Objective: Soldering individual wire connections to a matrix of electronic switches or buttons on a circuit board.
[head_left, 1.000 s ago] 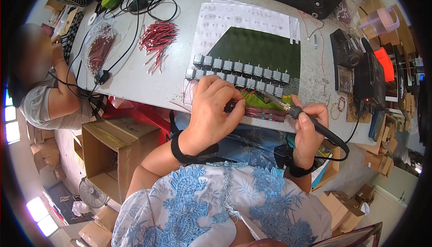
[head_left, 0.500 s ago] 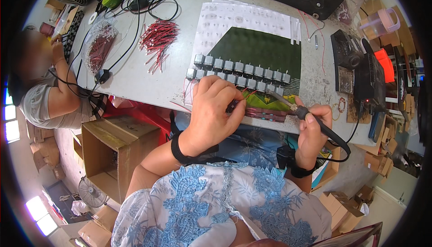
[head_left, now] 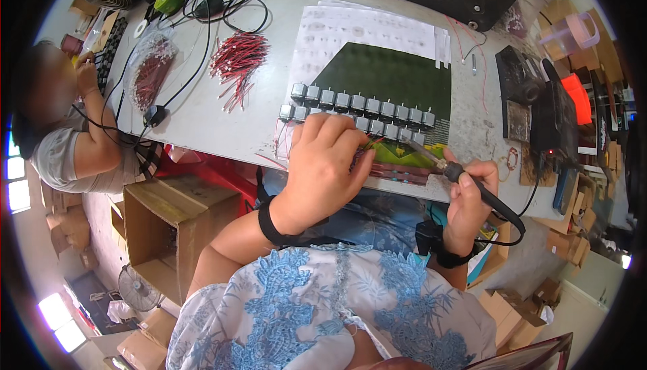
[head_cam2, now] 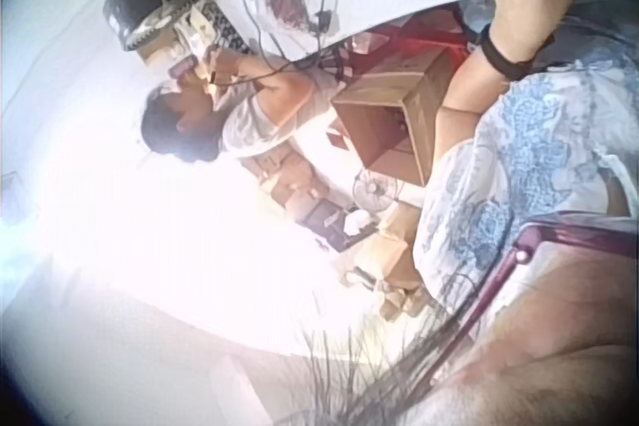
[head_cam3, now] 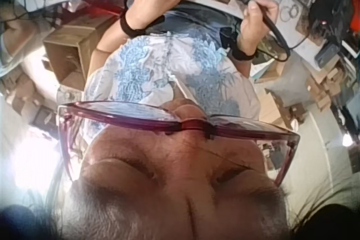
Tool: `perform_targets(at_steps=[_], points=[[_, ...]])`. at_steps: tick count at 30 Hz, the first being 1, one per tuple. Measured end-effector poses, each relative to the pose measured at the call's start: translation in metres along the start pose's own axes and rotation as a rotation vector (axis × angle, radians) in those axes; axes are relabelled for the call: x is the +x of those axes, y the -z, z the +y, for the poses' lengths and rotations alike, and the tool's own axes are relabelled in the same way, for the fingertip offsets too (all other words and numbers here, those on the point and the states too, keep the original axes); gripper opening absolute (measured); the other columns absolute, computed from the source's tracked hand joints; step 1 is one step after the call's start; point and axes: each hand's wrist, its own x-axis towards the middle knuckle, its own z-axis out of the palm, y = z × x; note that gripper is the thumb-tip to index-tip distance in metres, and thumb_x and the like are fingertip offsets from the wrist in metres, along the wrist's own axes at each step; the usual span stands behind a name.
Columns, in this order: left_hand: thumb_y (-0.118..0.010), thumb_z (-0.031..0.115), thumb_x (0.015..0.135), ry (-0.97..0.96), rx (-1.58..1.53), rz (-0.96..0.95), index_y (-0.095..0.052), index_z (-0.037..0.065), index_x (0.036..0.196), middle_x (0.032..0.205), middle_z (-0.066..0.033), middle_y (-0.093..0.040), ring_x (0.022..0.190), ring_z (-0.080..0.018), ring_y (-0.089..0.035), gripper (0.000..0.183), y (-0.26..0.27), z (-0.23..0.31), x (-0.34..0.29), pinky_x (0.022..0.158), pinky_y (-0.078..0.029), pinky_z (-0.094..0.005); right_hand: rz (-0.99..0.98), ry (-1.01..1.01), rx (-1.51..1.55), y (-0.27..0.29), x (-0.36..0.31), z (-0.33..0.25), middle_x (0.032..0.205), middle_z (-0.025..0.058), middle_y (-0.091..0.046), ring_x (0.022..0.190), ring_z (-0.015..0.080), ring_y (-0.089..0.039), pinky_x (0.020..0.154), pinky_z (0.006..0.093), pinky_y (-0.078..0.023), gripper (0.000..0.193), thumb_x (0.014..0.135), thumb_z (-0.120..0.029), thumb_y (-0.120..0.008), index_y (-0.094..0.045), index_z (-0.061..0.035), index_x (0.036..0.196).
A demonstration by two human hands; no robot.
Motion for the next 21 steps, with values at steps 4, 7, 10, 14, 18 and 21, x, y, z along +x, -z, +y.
perform_targets(at_steps=[4,7,10,14,18,21], points=[[-0.072,0.009,0.071,-0.008,0.021,-0.005,-0.064,0.008,0.084,0.094,-0.0041,-0.059,0.094,-0.0263,-0.052,0.015,-0.003,0.001,-0.001,0.079,-0.039,-0.0378,0.031,-0.014,-0.046,-0.004,0.001,-0.002,0.067,-0.0001,-0.04,0.053,0.005,-0.036,0.107,0.057,-0.035,0.011,0.084,-0.008,-0.054,-0.043,-0.0051,0.084],[-0.072,0.008,0.072,0.009,-0.017,0.018,-0.064,0.009,0.084,0.093,-0.0036,-0.059,0.095,-0.0266,-0.052,0.015,-0.003,0.001,0.0,0.079,-0.038,-0.0382,0.007,-0.011,0.022,-0.001,0.0,-0.001,0.072,-0.0001,-0.044,0.056,0.0044,-0.039,0.106,0.0568,-0.035,0.012,0.082,-0.002,-0.056,-0.046,-0.0043,0.088],[-0.072,0.008,0.072,0.001,-0.046,0.029,-0.064,0.009,0.083,0.093,-0.0033,-0.06,0.096,-0.0269,-0.053,0.014,-0.004,0.0,-0.001,0.079,-0.038,-0.0385,-0.001,-0.011,0.019,-0.002,0.0,-0.001,0.071,-0.0002,-0.044,0.056,0.0044,-0.039,0.107,0.0566,-0.035,0.012,0.082,-0.002,-0.056,-0.046,-0.0042,0.088],[-0.072,0.008,0.072,0.004,-0.054,0.014,-0.064,0.009,0.086,0.093,-0.0034,-0.06,0.096,-0.0269,-0.053,0.017,0.0,0.002,-0.001,0.079,-0.038,-0.0385,0.01,-0.024,0.025,-0.002,0.0,0.0,0.071,-0.0003,-0.044,0.056,0.0044,-0.039,0.106,0.0563,-0.036,0.012,0.082,-0.003,-0.057,-0.046,-0.004,0.088],[-0.071,0.009,0.072,-0.009,0.071,-0.036,-0.063,0.009,0.091,0.092,-0.0033,-0.06,0.094,-0.0256,-0.053,0.021,0.008,0.007,-0.002,0.078,-0.039,-0.0377,0.005,-0.009,0.017,-0.001,0.0,0.0,0.071,-0.0001,-0.045,0.056,0.0044,-0.04,0.106,0.0563,-0.036,0.013,0.082,-0.003,-0.057,-0.046,-0.0039,0.088],[-0.07,0.008,0.072,-0.078,0.123,-0.017,-0.063,0.009,0.092,0.091,-0.0025,-0.06,0.091,-0.0238,-0.054,0.022,0.003,-0.001,-0.007,0.078,-0.039,-0.0369,0.011,-0.012,0.017,-0.002,0.0,0.0,0.07,0.0001,-0.045,0.056,0.0044,-0.04,0.106,0.0562,-0.037,0.013,0.082,-0.004,-0.057,-0.046,-0.0039,0.088]])
